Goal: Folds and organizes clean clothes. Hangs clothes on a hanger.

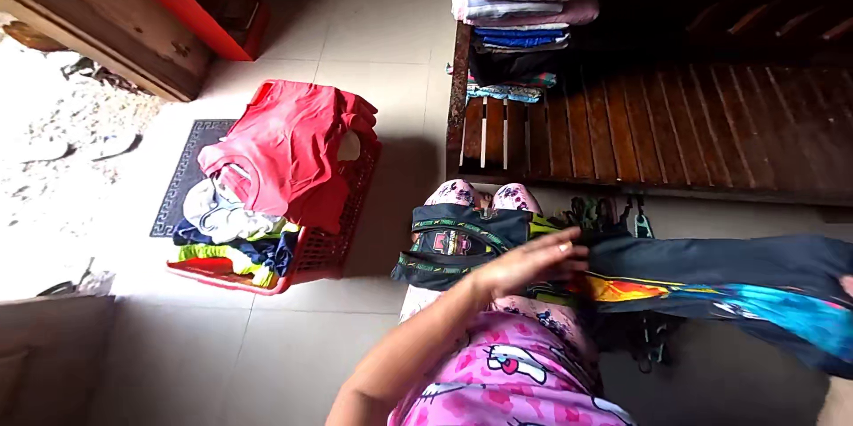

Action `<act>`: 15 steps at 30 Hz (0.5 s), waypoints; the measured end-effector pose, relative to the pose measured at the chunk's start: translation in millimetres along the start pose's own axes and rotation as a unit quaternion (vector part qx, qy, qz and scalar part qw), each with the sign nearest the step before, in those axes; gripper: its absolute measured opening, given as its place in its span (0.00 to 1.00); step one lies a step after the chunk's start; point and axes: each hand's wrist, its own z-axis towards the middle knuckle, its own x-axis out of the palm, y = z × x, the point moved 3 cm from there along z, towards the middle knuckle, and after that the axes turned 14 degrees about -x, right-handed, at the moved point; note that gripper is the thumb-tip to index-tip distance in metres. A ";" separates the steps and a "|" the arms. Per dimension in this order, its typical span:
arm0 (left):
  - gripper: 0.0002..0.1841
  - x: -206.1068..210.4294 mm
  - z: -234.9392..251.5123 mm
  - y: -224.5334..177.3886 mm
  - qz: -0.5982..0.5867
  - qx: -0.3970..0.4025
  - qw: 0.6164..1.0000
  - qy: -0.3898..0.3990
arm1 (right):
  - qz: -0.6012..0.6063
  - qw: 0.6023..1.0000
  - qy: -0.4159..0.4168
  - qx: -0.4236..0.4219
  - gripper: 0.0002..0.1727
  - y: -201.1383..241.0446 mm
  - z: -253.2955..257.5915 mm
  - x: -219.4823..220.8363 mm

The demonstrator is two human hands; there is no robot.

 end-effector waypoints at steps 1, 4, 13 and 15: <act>0.31 9.1 9.6 10.6 -0.039 -0.039 0.998 0.025 | -0.003 0.999 0.032 0.008 0.11 3.2 -4.5 16.3; 0.36 -9.1 12.3 33.1 -0.096 -0.098 0.988 -0.070 | 0.010 0.990 0.140 0.018 0.19 8.5 -31.1 83.8; 0.27 -25.1 5.9 48.2 0.013 -0.055 0.973 -0.224 | -0.111 0.959 0.210 0.153 0.25 -156.3 -52.0 159.8; 0.24 -14.1 3.7 34.7 0.027 -0.052 0.984 -0.170 | -0.114 0.953 0.188 0.208 0.22 -186.4 -68.3 161.5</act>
